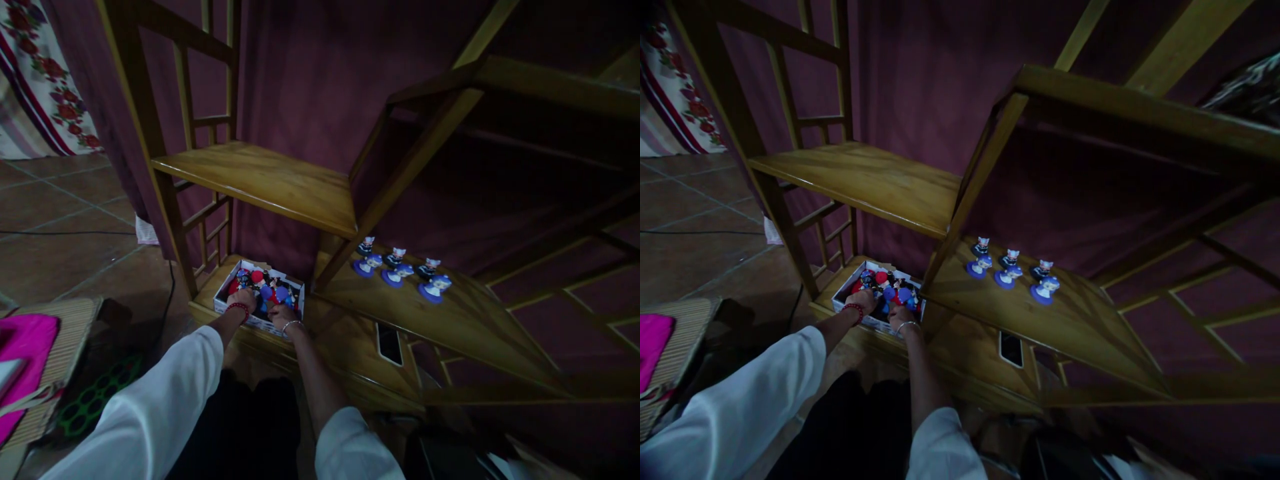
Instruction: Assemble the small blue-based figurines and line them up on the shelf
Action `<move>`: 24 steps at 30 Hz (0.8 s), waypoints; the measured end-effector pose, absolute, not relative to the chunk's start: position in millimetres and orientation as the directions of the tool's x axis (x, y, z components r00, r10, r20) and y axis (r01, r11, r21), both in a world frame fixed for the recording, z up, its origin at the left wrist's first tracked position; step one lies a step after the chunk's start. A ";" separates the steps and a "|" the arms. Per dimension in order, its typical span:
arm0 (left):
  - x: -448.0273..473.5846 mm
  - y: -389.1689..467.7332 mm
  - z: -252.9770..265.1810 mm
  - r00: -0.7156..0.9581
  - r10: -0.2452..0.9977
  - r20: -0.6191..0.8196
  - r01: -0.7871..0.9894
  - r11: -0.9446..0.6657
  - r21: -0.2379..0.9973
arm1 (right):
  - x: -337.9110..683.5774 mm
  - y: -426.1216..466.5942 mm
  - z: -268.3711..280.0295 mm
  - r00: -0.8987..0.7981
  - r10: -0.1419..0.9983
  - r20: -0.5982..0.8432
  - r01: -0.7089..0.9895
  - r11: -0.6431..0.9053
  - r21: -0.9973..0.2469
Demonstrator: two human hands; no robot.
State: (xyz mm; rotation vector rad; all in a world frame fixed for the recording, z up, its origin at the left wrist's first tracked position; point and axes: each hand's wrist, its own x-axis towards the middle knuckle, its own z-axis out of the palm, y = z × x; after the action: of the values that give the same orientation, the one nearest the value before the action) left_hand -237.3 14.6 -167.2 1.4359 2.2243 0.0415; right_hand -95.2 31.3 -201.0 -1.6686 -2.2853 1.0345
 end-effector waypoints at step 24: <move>-238.5 9.9 -172.7 -0.285 0.930 -0.234 0.876 0.352 0.331 | -98.8 31.5 -204.5 -0.288 0.937 -0.199 0.727 0.078 -0.682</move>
State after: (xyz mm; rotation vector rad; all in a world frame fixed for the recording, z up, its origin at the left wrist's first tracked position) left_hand -238.5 9.9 -172.7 1.5836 2.2374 0.1937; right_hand -98.8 31.5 -204.5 -1.6639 -2.0696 1.0233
